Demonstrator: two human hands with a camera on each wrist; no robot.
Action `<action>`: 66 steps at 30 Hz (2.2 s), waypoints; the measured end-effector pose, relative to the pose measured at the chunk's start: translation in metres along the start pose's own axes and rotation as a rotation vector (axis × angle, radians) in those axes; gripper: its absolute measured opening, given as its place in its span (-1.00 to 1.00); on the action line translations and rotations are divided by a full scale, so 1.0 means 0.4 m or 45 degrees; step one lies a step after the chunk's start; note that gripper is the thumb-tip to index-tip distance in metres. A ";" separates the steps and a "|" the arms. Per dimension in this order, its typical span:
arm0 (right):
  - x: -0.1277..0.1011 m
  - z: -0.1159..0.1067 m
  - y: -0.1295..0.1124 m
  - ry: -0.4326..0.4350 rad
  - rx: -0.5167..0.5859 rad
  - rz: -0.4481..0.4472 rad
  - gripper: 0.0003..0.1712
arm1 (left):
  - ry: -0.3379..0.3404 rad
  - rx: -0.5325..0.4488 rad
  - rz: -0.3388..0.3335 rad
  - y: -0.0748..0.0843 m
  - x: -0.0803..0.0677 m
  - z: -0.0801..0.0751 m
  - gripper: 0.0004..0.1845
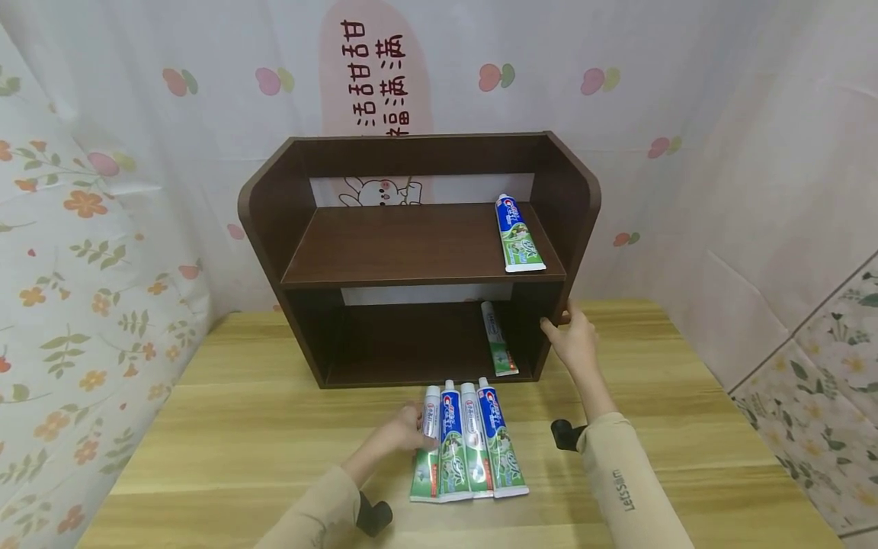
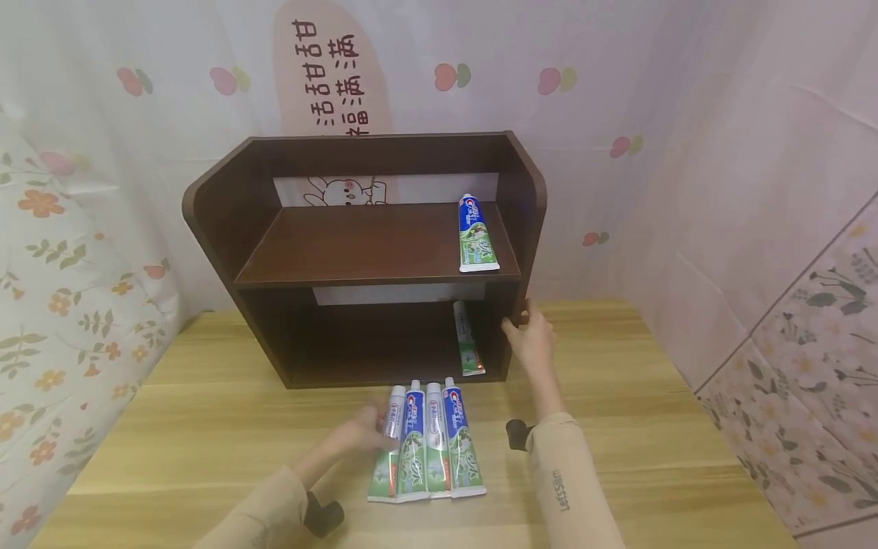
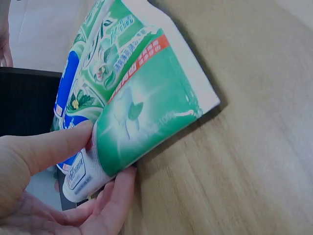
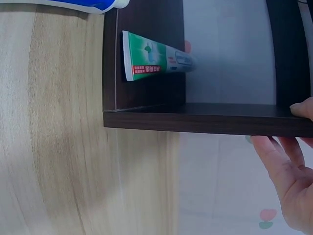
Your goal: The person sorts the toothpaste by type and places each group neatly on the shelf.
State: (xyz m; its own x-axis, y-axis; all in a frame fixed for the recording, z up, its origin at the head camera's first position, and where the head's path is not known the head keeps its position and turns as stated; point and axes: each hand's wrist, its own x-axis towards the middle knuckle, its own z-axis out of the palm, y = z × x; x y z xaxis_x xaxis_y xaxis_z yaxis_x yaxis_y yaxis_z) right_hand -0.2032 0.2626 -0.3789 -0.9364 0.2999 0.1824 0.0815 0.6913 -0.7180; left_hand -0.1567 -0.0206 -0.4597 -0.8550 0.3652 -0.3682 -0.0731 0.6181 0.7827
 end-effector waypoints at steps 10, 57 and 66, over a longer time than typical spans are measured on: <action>-0.001 0.001 -0.006 0.007 0.035 -0.017 -0.54 | -0.016 0.084 0.015 -0.001 -0.009 -0.005 -0.82; -0.001 -0.009 -0.005 -0.052 0.001 0.033 -0.54 | -0.062 -0.070 0.010 0.032 0.043 -0.056 -0.76; 0.002 -0.006 0.002 -0.061 -0.012 0.042 -0.53 | 0.025 -0.061 -0.074 0.061 0.077 -0.077 -0.75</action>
State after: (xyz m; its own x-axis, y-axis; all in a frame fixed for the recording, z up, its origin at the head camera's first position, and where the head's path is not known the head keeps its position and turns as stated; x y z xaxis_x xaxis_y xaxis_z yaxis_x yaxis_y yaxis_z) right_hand -0.2032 0.2650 -0.3779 -0.9483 0.2910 0.1266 0.1154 0.6879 -0.7166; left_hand -0.2007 -0.0155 -0.4364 -0.8585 0.3157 -0.4041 -0.1467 0.6039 0.7834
